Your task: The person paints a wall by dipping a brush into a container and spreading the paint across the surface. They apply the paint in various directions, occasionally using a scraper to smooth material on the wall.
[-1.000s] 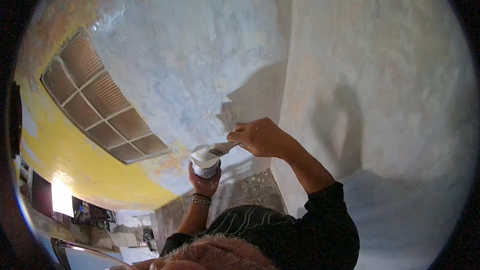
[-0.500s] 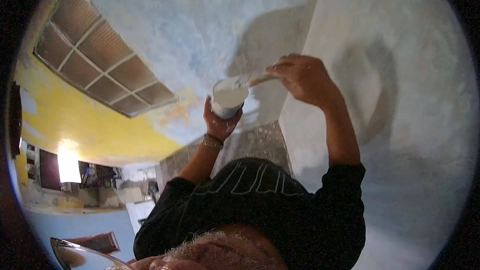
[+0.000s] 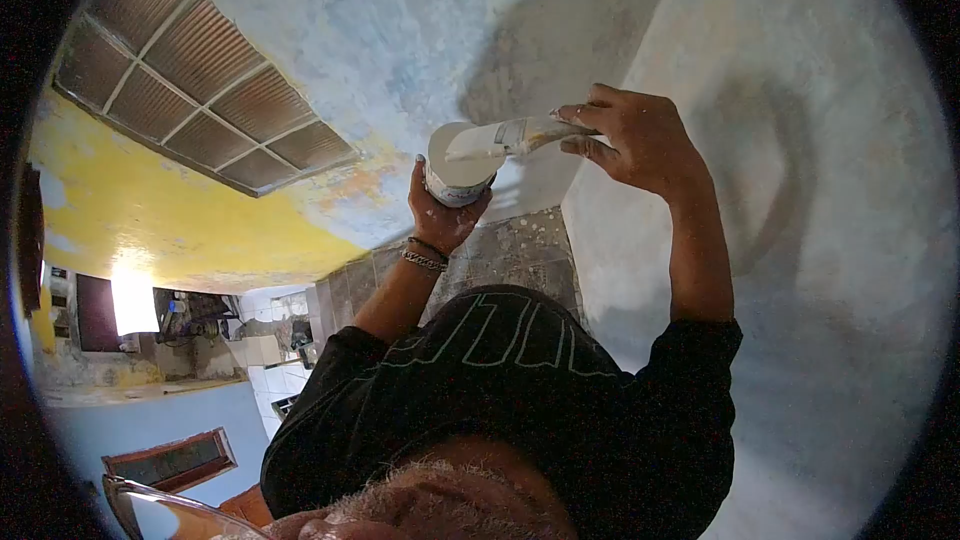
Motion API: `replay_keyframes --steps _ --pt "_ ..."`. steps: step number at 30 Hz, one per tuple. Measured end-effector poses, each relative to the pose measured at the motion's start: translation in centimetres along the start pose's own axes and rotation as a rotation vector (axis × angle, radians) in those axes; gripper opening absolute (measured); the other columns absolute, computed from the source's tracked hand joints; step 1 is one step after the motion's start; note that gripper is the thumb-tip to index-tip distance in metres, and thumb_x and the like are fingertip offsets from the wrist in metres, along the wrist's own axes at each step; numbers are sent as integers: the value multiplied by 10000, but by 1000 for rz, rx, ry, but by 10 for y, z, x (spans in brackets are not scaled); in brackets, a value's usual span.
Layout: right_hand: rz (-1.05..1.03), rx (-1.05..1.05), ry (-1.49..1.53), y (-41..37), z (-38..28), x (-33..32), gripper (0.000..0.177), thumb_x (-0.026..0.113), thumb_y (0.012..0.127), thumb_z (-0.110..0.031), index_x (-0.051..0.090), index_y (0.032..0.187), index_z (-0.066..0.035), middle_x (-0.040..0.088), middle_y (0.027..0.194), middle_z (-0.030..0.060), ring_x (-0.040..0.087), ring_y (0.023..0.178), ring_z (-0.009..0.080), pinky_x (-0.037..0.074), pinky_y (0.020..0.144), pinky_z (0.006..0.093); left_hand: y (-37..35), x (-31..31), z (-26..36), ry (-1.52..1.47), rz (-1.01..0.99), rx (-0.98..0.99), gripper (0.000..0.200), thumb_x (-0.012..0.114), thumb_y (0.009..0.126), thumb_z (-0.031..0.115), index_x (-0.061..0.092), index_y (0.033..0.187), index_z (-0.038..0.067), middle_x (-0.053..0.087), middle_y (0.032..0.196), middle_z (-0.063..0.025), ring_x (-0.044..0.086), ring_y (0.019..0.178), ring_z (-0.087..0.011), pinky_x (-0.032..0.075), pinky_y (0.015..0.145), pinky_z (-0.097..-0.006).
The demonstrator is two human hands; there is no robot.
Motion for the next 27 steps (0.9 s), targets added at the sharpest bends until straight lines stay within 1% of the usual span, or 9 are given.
replay_keyframes --steps 5,9,14,16,18,22,24,25,27 --pt "58 -127 -5 11 10 -4 303 674 718 -278 657 963 -102 564 761 32 558 631 181 445 555 309 -3 3 -2 18 48 -11 627 378 829 587 449 1222 104 505 1172 -125 511 1053 -305 449 836 -452" --pt "94 -124 61 23 23 0 290 673 707 -263 661 949 -103 558 753 24 541 653 191 453 586 313 -1 -1 -2 0 -63 -53 617 373 829 592 460 1204 110 520 1153 -119 532 1029 -300 480 791 -443" --pt "60 -123 145 34 31 17 304 674 695 -280 664 950 -116 551 771 33 538 687 194 458 625 320 -5 2 -4 15 16 -49 620 366 826 601 467 1196 113 529 1131 -112 553 985 -280 508 749 -427" --pt "36 -172 154 41 32 22 327 699 678 -211 642 967 -69 545 790 43 536 711 215 452 625 320 -5 0 -3 34 39 -43 622 363 824 605 471 1191 114 534 1119 -108 561 964 -272 521 725 -416" --pt "15 -164 167 46 33 25 327 702 676 -212 644 965 -70 546 790 42 537 717 214 455 631 320 -4 -4 -3 43 -68 -63 619 354 825 609 479 1176 115 544 1095 -103 573 927 -259 534 648 -376" --pt "-13 -118 137 47 30 26 321 706 675 -198 647 965 -74 544 790 42 534 728 211 452 642 320 -9 -3 -6 26 -104 -73 617 347 827 608 475 1179 118 544 1090 -102 570 938 -255 531 607 -359" --pt "-11 -113 139 47 31 26 316 707 674 -192 644 958 -67 542 790 47 534 728 212 448 644 322 -9 -7 -7 36 -120 -86 608 346 829 605 477 1162 114 559 1030 -105 588 793 -229 505 524 -317" --pt "-7 -105 141 47 32 26 312 708 674 -186 641 951 -59 540 791 51 534 728 213 445 646 324 -10 -6 -7 36 -119 -84 608 346 829 605 477 1162 114 559 1030 -105 588 793 -229 505 524 -317" --pt "20 -97 142 45 33 24 298 693 693 -224 642 941 -68 549 798 48 541 731 216 446 651 329 -12 -2 -6 95 -55 -40 597 343 830 604 483 1133 109 571 946 -109 540 585 -193 441 420 -263"
Point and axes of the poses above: each hand's wrist, its own y-axis towards the middle knuckle, its own x-axis out of the palm, z = x × y, the point moved 3 cm from there along y, towards the middle knuckle
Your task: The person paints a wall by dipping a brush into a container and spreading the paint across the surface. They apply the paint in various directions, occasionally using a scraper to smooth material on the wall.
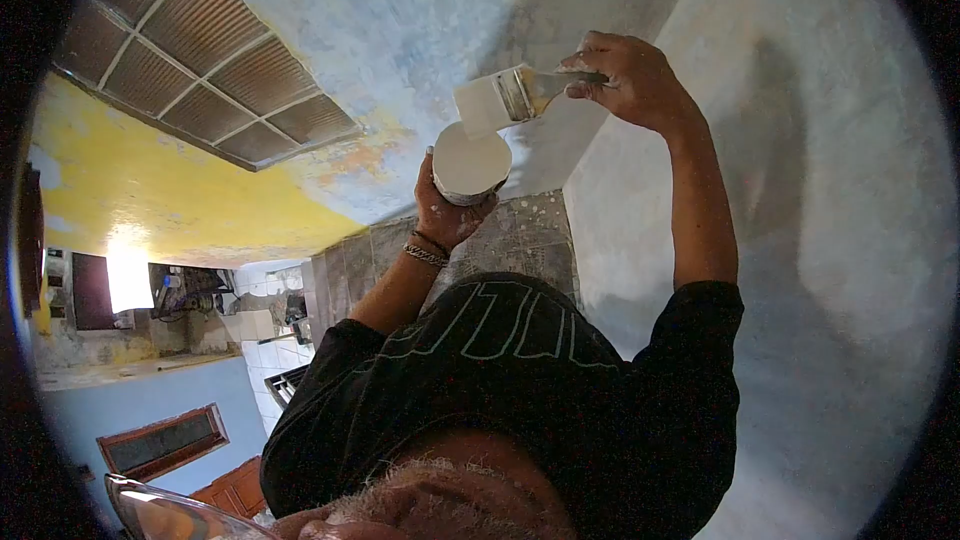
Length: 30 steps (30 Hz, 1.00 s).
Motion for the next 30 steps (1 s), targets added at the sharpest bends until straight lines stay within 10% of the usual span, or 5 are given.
replay_keyframes --steps 3,6,9,30 --pt "56 37 16 -6 2 -3 282 679 713 -247 631 930 -74 564 823 45 560 745 223 456 655 336 -8 33 0 -65 446 61 590 353 827 604 491 1119 110 573 924 -104 530 569 -192 442 426 -266" --pt "124 58 51 -14 1 -5 263 688 704 -161 605 924 -45 564 840 66 572 760 238 466 655 327 -1 0 3 -55 62 -16 595 370 822 604 489 1143 118 565 1005 -99 583 771 -226 506 565 -329" --pt "166 56 65 -23 -8 -5 270 695 695 -112 597 942 -63 573 852 66 590 774 242 485 656 331 2 -8 2 -74 122 -21 598 382 817 604 488 1156 123 553 1063 -94 571 909 -245 512 668 -379" --pt "190 -102 47 -17 23 43 266 679 699 -130 660 962 -96 604 902 37 519 916 206 357 869 349 5 5 -4 -120 55 -128 551 366 828 592 487 1178 184 580 1058 -64 614 869 -240 540 562 -367"
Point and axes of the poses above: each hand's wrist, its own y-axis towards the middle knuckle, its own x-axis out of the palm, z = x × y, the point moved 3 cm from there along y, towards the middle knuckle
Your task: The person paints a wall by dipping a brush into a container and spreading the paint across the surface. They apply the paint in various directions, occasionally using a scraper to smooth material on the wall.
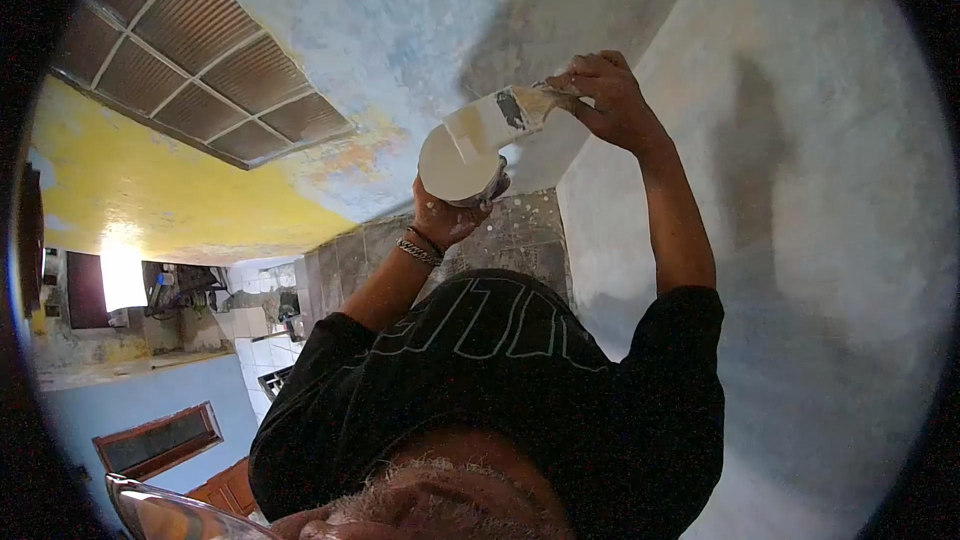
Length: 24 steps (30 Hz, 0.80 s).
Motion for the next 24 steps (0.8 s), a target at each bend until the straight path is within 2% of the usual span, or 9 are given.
replay_keyframes --steps 4,10,12,15,16,18,19,21,24 --pt "-25 -43 -47 -2 12 4 281 684 708 -191 662 977 -112 602 890 31 548 888 194 355 855 345 1 -6 4 -2 1 20 543 362 835 584 492 1173 179 582 1053 -62 614 864 -232 543 558 -372" --pt "-4 78 -31 -12 27 5 279 681 723 -165 659 997 -115 632 973 27 523 996 200 354 904 350 4 -24 8 -19 16 42 527 364 843 566 496 1163 169 579 1058 -60 608 880 -221 545 580 -386" --pt "56 94 -17 -12 25 1 277 689 725 -165 656 995 -115 633 982 26 522 1005 204 366 896 341 10 -33 12 173 31 138 537 367 836 577 497 1161 169 566 1080 -61 585 937 -224 542 628 -393" --pt "45 5 -66 -10 11 -5 294 693 705 -76 638 993 -68 587 1033 81 475 1062 241 424 888 335 3 -19 13 104 -71 78 547 371 830 584 493 1167 170 552 1099 -60 559 987 -237 532 681 -393" --pt "45 98 14 -8 6 -4 256 690 722 -88 635 970 -61 587 1040 80 482 1066 241 430 884 342 5 -19 14 43 -15 77 560 364 826 592 491 1172 171 551 1105 -54 554 1000 -259 530 689 -404" --pt "83 169 94 -10 1 -1 258 691 726 -96 633 976 -64 601 1029 60 490 1062 238 428 881 349 4 -13 16 307 52 314 582 354 826 602 484 1179 158 553 1100 -71 577 965 -269 544 647 -410" --pt "64 177 112 -10 -2 1 258 691 726 -96 633 976 -64 601 1029 60 490 1062 238 428 881 349 2 -15 18 294 75 313 582 354 826 602 484 1179 158 553 1100 -71 577 965 -269 544 647 -410" --pt "75 20 -76 -6 -10 1 261 678 746 -161 636 999 -111 628 1015 25 547 970 215 400 862 346 3 -16 18 119 26 121 603 346 824 613 479 1181 145 555 1087 -90 600 920 -265 556 610 -400" --pt "25 37 -74 -4 -8 6 258 665 752 -154 630 1004 -112 626 1008 32 542 980 216 381 884 357 2 -20 18 113 48 137 612 349 823 614 475 1184 136 559 1067 -101 613 883 -256 562 605 -385"
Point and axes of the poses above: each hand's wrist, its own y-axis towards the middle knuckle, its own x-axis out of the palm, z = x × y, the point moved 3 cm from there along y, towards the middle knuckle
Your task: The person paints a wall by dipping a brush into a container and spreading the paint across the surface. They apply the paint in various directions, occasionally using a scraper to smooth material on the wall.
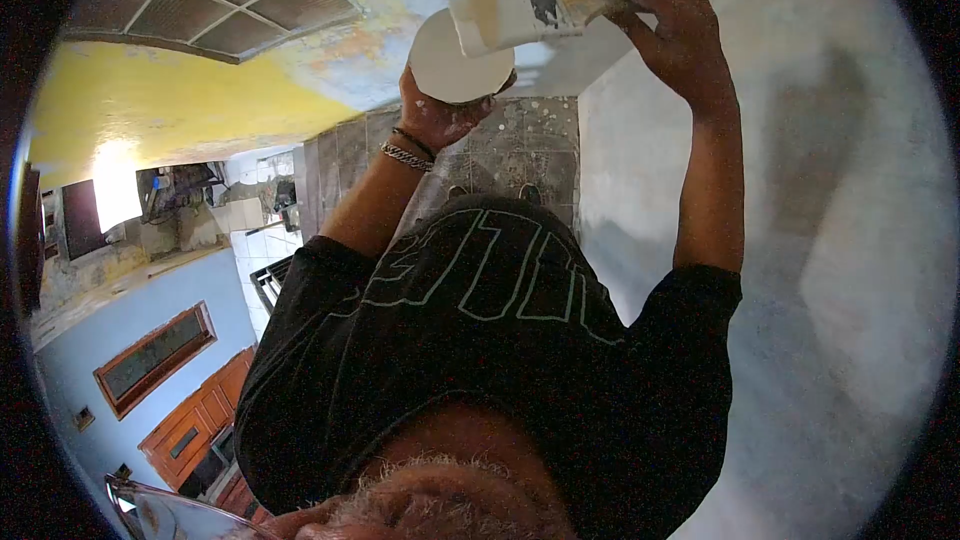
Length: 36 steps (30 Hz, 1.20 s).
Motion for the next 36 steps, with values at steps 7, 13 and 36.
replay_keyframes --steps 7,13,36 --pt "-76 -141 -99 31 14 -6 338 662 688 -42 630 1018 -108 587 1018 44 501 1004 240 313 959 373 -4 -10 -3 5 -24 -24 616 347 826 617 461 1201 142 569 1049 -92 620 854 -252 538 543 -348" --pt "-231 -331 -53 69 -15 2 316 662 645 -16 642 944 -116 571 943 35 512 961 216 319 939 375 -15 0 -3 -95 -12 -98 641 342 831 621 426 1253 146 553 1118 -85 600 930 -263 528 626 -364" --pt "-346 -345 -239 93 -35 -13 280 618 638 17 653 882 -115 549 894 24 497 934 205 340 877 365 -27 11 2 -136 100 -84 582 354 852 587 476 1202 138 553 1114 -94 592 938 -254 534 681 -394"
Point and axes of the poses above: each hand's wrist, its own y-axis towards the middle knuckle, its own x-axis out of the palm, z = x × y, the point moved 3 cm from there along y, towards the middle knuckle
